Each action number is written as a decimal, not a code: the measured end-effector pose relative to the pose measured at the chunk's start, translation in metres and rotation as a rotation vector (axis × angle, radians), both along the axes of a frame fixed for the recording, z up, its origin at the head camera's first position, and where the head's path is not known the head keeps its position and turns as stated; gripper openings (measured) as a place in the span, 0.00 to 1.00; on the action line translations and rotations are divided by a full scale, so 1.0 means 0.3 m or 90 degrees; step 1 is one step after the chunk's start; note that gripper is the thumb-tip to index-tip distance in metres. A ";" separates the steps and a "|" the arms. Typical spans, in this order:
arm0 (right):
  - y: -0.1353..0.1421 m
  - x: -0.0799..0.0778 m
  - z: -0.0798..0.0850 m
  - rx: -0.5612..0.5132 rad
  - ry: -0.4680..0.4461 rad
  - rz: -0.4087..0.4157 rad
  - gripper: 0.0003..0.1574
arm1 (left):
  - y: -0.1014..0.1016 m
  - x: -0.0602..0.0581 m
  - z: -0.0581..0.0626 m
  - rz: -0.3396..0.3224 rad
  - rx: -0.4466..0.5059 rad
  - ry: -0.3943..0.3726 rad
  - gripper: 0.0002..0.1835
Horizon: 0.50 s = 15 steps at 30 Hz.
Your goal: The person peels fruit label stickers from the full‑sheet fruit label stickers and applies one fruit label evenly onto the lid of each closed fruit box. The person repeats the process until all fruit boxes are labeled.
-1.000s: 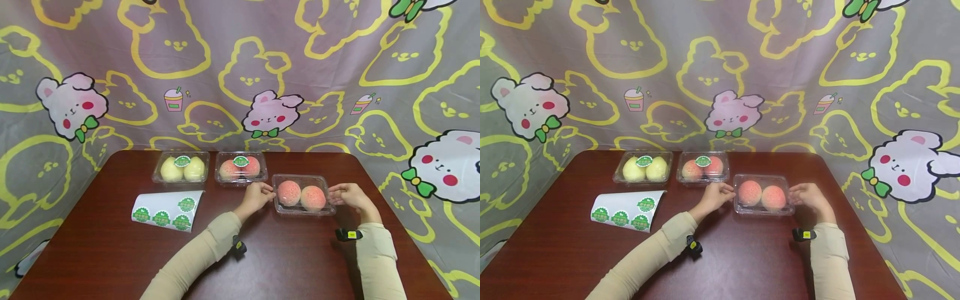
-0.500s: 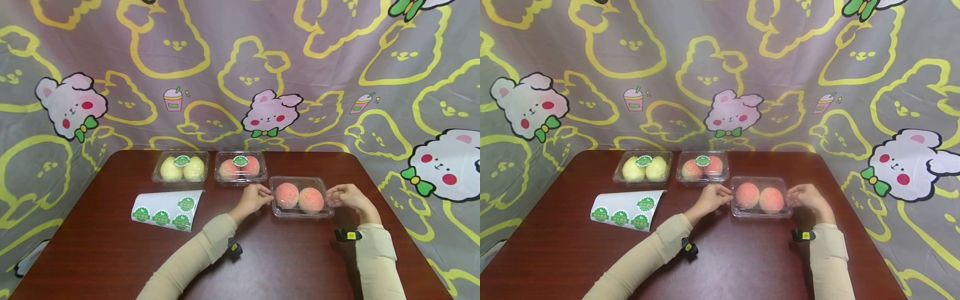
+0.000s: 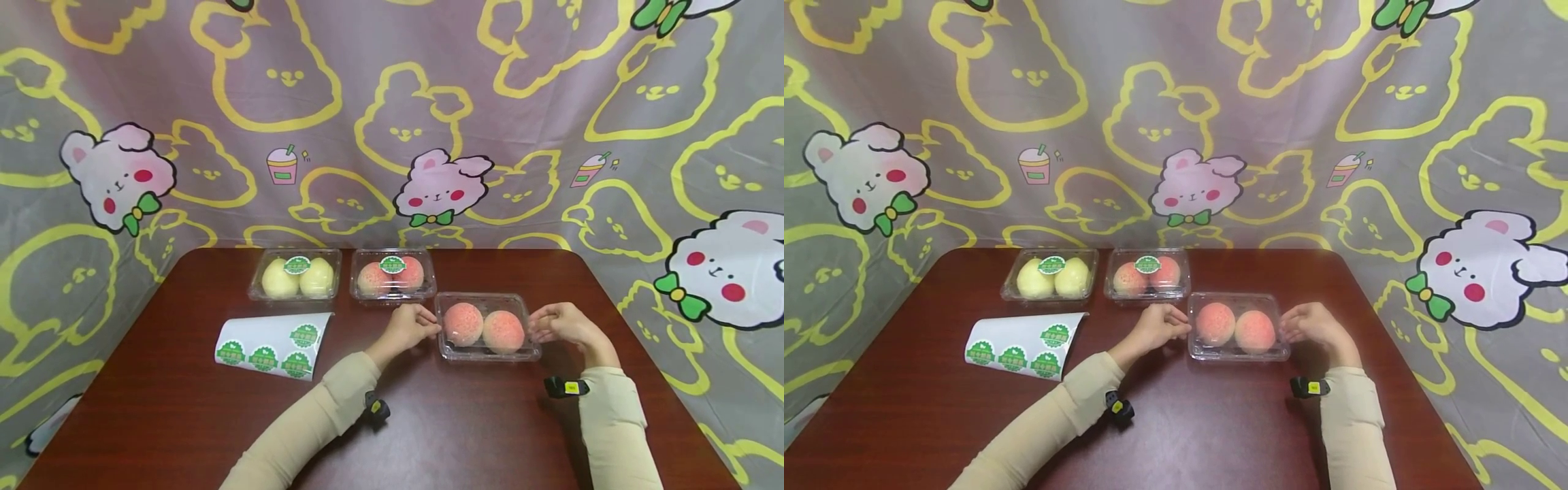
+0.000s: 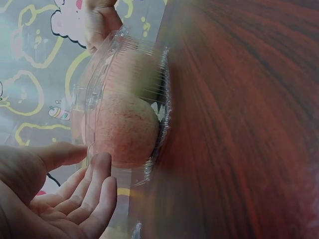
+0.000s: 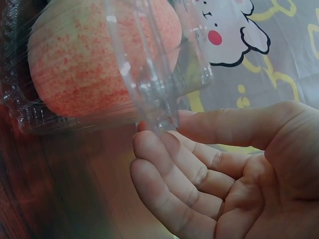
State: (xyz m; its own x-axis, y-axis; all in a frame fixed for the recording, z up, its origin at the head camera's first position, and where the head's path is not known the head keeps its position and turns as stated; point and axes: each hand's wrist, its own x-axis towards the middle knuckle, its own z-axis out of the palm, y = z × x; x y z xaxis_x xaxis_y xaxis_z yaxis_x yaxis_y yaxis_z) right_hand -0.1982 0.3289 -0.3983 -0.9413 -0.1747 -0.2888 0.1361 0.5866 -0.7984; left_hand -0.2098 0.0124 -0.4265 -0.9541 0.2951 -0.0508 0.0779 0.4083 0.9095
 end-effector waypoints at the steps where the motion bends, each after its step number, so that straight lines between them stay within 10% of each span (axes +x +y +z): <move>1: -0.003 0.000 0.000 -0.002 0.000 0.000 0.17 | -0.004 0.001 0.000 -0.002 0.000 0.000 0.09; 15: -0.035 -0.001 -0.015 -0.016 -0.002 0.019 0.15 | -0.056 0.010 0.000 -0.020 -0.009 -0.018 0.09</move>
